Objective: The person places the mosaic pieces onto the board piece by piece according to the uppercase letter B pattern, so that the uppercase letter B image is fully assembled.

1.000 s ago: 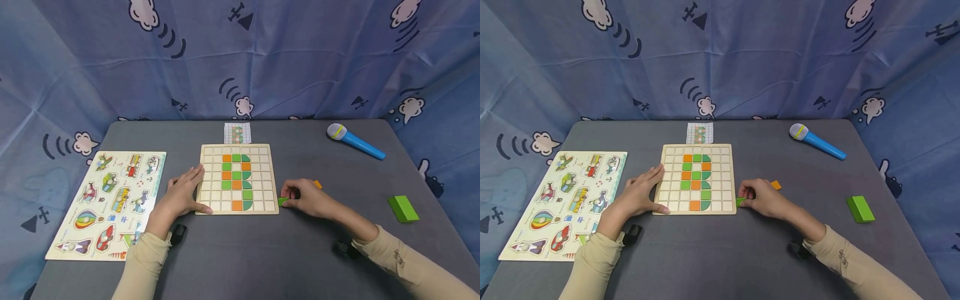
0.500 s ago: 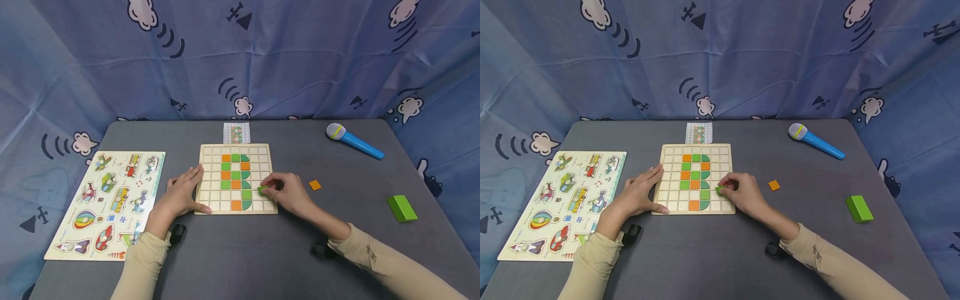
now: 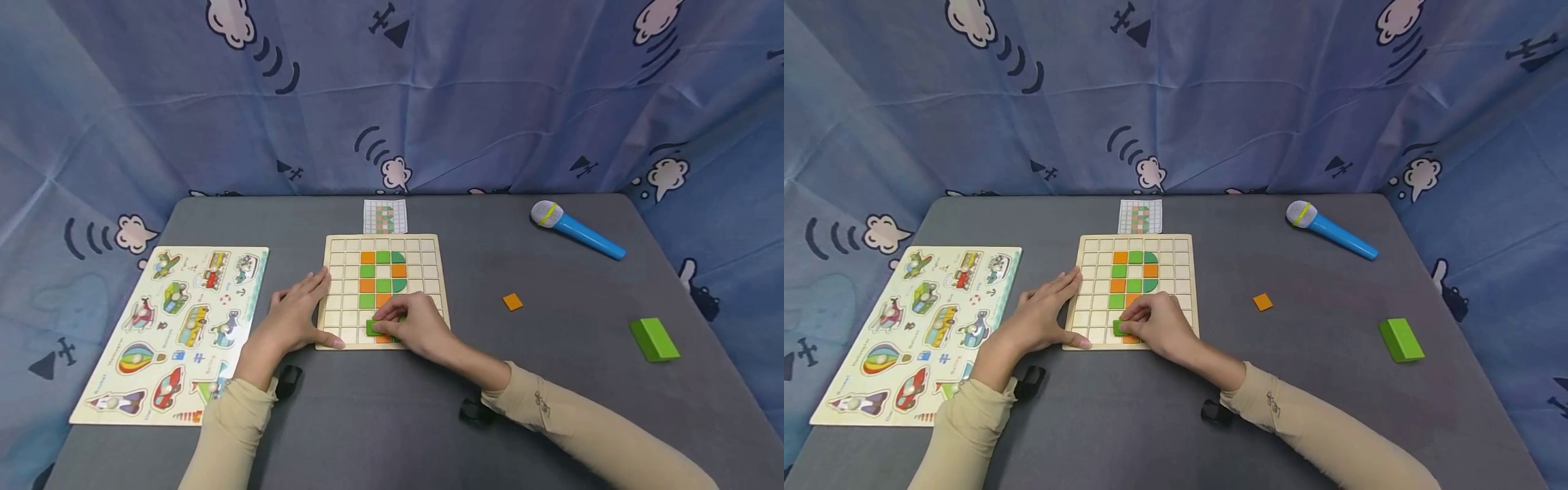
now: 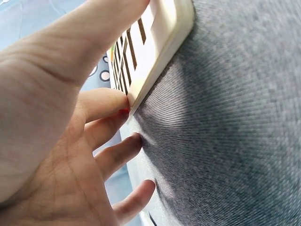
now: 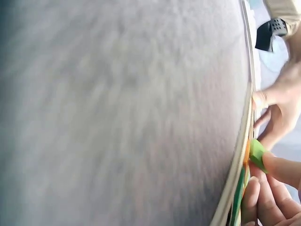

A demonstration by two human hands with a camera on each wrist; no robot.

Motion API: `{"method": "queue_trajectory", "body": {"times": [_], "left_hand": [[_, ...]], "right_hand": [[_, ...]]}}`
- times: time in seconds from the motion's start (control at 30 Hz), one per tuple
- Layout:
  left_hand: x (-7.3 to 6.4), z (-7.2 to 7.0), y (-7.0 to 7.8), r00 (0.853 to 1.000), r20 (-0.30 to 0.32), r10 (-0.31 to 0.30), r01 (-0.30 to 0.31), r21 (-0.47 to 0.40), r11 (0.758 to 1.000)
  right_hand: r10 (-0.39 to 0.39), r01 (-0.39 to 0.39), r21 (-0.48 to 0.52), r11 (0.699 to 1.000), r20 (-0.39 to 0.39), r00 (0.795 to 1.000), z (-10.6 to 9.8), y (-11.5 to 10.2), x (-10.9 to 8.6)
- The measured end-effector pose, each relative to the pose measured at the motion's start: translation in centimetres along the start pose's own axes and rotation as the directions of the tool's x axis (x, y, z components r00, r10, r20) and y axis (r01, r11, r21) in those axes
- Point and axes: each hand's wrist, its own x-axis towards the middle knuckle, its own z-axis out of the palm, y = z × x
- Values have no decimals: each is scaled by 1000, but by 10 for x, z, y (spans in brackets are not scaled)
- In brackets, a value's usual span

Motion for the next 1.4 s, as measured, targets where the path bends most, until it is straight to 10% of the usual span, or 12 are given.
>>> {"method": "queue_trajectory", "body": {"times": [0.77, 1.4], "left_hand": [[0, 0, -3, 1000, -12, 15, -15, 1, 1000], [-1, 1, -3, 1000, -9, 15, -15, 1, 1000]], "right_hand": [[-35, 37, -185, 982, 12, 999, 13, -4, 6], [-60, 60, 1, 998, 45, 997, -38, 25, -13]]}}
